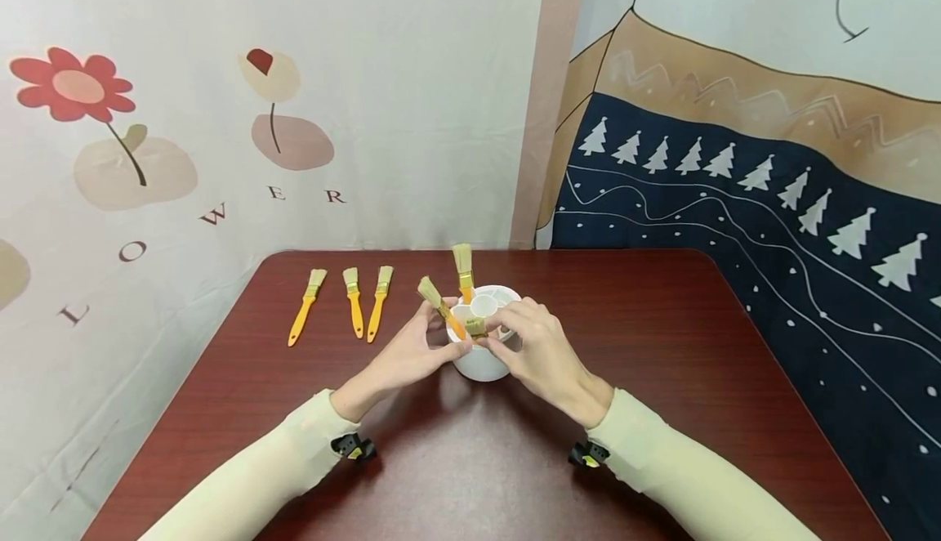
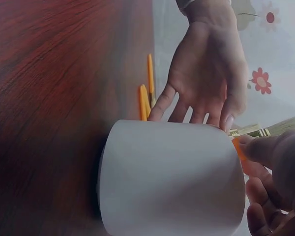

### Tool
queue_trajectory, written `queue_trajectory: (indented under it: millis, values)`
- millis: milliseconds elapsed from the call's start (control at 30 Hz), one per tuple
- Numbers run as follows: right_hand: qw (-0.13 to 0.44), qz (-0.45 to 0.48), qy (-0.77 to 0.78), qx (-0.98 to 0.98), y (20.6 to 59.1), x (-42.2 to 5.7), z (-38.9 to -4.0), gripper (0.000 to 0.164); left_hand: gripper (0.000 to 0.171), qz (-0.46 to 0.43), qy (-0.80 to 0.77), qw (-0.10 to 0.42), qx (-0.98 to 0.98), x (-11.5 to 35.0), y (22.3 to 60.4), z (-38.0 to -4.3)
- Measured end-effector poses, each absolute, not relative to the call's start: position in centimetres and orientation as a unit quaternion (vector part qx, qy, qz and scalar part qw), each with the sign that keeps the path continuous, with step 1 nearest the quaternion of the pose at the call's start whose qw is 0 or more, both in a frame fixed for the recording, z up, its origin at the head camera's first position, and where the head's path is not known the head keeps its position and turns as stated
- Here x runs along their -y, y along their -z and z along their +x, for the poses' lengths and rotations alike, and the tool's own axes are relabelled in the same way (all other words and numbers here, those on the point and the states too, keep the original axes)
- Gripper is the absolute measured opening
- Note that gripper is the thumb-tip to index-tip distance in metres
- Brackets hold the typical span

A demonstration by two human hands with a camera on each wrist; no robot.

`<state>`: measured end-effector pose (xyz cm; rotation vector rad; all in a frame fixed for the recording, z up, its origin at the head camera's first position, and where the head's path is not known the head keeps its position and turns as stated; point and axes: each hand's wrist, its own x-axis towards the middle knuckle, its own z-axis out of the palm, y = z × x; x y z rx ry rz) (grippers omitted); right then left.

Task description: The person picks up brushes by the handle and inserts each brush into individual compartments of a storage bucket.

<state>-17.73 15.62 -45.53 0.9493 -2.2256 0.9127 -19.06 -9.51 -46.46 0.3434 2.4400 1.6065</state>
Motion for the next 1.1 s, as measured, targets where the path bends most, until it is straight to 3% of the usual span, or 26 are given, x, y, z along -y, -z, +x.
queue_trajectory:
  millis: [600,1100]
  values:
    - [0.257,0.35,-0.327,0.839,45.6,-16.1,-17.0,0.044,0.082,0.135,-0.547,0.099,-0.82,9.6,46.7,-19.1]
    - [0.268,0.327,-0.354,0.835,44.9,-17.3,-17.7,0.047,0.081,0.127,-0.541,0.097,-0.825,9.6,47.0,-19.3]
